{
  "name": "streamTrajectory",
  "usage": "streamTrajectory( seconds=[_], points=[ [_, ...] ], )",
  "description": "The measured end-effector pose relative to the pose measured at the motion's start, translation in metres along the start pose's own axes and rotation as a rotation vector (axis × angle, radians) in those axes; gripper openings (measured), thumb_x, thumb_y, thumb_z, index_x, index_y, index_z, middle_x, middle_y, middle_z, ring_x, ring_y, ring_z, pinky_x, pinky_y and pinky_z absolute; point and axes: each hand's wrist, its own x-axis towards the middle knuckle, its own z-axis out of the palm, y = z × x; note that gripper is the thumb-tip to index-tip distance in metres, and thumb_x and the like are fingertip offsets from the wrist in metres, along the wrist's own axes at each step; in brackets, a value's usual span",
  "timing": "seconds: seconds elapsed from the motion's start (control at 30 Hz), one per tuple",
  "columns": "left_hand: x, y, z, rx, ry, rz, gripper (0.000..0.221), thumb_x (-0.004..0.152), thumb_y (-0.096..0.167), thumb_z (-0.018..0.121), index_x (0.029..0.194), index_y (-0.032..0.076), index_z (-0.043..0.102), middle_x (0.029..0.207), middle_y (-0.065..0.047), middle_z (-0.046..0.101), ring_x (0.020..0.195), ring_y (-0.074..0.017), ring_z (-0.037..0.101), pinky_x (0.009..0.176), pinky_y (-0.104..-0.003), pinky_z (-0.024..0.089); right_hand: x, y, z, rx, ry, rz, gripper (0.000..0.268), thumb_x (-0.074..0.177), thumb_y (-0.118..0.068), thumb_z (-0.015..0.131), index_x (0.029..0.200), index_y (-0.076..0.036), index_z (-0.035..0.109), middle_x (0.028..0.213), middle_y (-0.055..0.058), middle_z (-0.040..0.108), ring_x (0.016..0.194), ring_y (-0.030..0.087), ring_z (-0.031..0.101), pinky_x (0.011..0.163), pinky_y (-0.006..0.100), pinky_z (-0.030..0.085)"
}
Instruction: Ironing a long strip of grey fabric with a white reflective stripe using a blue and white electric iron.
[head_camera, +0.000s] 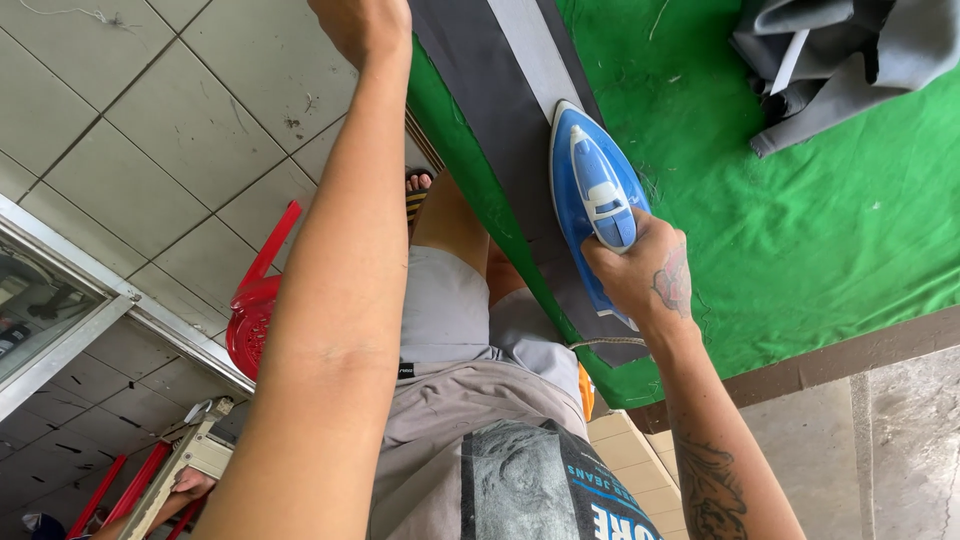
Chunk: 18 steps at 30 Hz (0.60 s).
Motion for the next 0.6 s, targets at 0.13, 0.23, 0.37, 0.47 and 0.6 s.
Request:
streamTrajectory(
  seconds=[0.13,0.23,0.37,0.47,0.6],
  points=[
    [-0.008,0.01,0.0,-0.071,0.034,0.038,0.022,0.073,0.005,0.052,0.066,0.017,0.035,0.059,0.003,0.036,0.056,-0.0136,0.03,0.046,-0.035,0.024,0.007,-0.017,-0.002,0.007,0.0,0.005,0.03,0.079,-0.024,0.061,0.064,-0.016,0.037,0.055,-0.004,0.039,0.05,0.012,0.034,0.044,0.034,0.033],
    [-0.038,0.058,-0.033,-0.197,0.049,0.028,0.012,0.076,0.021,0.043,0.076,0.011,0.048,0.077,-0.005,0.056,0.068,-0.0222,0.048,0.058,-0.04,0.038,0.012,-0.025,-0.003,0.007,-0.011,-0.001,0.027,0.08,-0.023,0.061,0.065,-0.015,0.041,0.056,-0.003,0.042,0.05,0.013,0.037,0.044,0.034,0.035],
    [-0.042,0.069,-0.037,-0.245,0.067,0.014,0.042,0.085,0.037,0.04,0.104,0.006,0.061,0.102,-0.013,0.072,0.085,-0.0316,0.069,0.062,-0.041,0.049,0.014,-0.026,-0.004,-0.001,-0.016,0.0,0.029,0.079,-0.025,0.062,0.064,-0.016,0.039,0.056,-0.002,0.042,0.051,0.013,0.036,0.045,0.035,0.034],
    [-0.046,0.081,-0.043,-0.239,0.046,-0.069,0.044,0.087,0.04,0.034,0.111,0.011,0.056,0.103,-0.01,0.072,0.082,-0.0309,0.071,0.06,-0.042,0.051,0.014,-0.027,-0.003,-0.007,-0.012,-0.006,0.031,0.079,-0.025,0.062,0.063,-0.016,0.036,0.056,-0.003,0.038,0.051,0.013,0.033,0.045,0.036,0.032],
    [-0.046,0.084,-0.043,-0.188,0.04,-0.099,0.047,0.091,0.042,0.028,0.124,0.021,0.054,0.105,-0.005,0.077,0.079,-0.0313,0.074,0.058,-0.043,0.05,0.021,-0.042,-0.005,-0.012,-0.038,0.047,0.029,0.08,-0.026,0.063,0.064,-0.015,0.042,0.055,-0.001,0.043,0.047,0.014,0.037,0.042,0.035,0.034]
  ],
)
